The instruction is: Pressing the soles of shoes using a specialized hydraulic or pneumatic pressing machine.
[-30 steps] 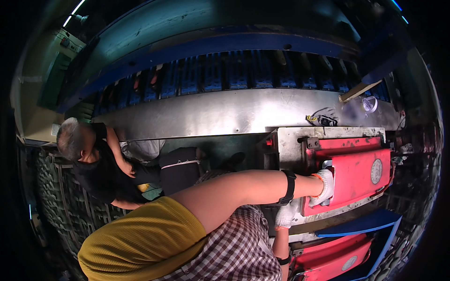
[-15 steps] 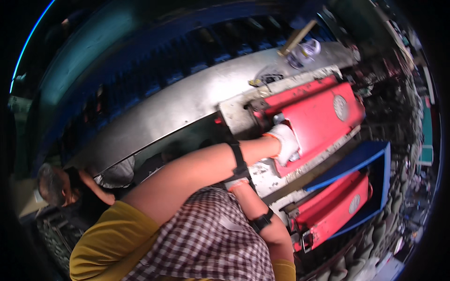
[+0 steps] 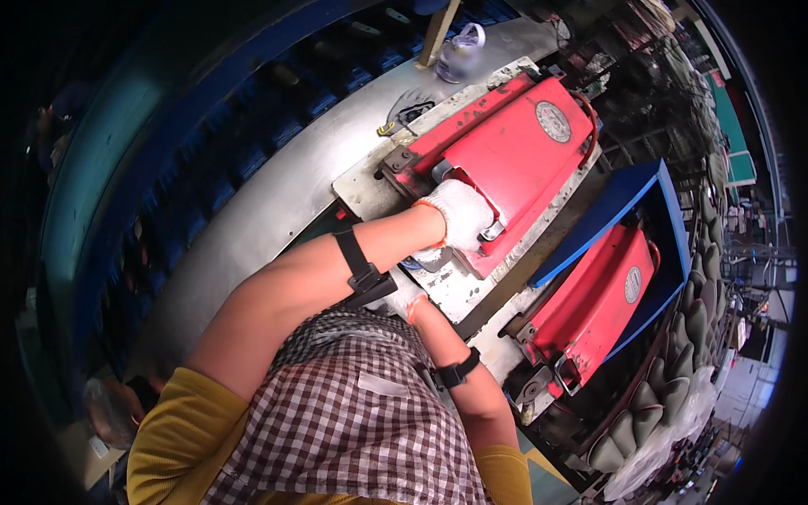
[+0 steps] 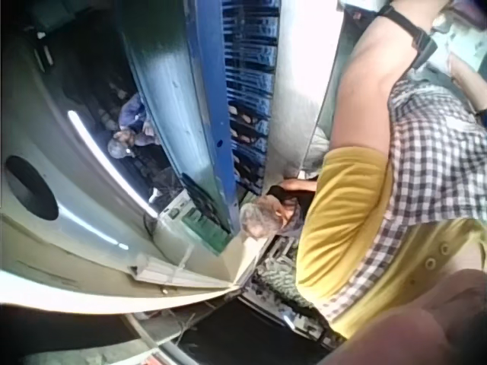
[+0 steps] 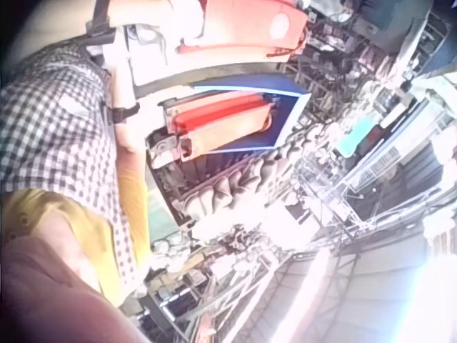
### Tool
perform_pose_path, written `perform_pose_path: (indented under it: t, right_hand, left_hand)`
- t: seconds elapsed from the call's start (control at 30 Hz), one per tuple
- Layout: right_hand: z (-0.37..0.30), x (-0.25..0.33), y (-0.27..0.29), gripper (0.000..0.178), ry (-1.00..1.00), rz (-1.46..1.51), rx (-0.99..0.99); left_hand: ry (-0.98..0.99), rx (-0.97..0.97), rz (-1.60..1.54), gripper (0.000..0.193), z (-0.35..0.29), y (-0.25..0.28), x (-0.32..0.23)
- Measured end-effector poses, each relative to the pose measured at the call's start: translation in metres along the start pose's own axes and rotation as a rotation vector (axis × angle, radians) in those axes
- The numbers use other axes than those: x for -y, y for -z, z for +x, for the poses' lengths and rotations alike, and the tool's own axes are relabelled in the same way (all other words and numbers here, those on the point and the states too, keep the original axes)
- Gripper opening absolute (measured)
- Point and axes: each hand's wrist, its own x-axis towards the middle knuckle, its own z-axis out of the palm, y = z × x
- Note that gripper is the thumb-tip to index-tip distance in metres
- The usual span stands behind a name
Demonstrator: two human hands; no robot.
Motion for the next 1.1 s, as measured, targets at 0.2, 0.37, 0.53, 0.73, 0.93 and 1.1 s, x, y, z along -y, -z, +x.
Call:
perform_pose_path:
  t: [0.2, 0.37, 0.53, 0.73, 0.93, 1.1]
  right_hand:
    - [-0.049, 0.091, -0.030, 0.034, -0.239, -0.026, -0.319]
    - [-0.053, 0.112, -0.009, 0.037, 0.165, -0.089, -0.726]
    - [0.007, 0.124, 0.067, 0.051, 0.310, -0.878, -1.401]
    - [0.069, 0.135, 0.119, 0.075, 0.157, -1.193, -1.603]
    - [0.044, 0.124, 0.143, 0.088, 0.440, -1.157, -1.401]
    - [0.001, 0.144, 0.108, 0.054, 0.601, 0.251, -1.089]
  left_hand:
    - [-0.062, -0.134, -0.022, 0.026, -0.002, 0.058, -0.012]
    - [-0.148, -0.403, 0.066, 0.029, 0.002, 0.143, -0.030]
    - [-0.394, -1.041, 0.184, 0.037, 0.025, 0.168, -0.002]
    - [-0.422, -1.187, 0.074, 0.046, 0.026, 0.148, 0.026]
    - [-0.235, -0.943, -0.515, 0.060, -0.076, 0.038, 0.086]
    - [0.478, -0.497, -1.424, 0.067, -0.170, -0.045, 0.143]
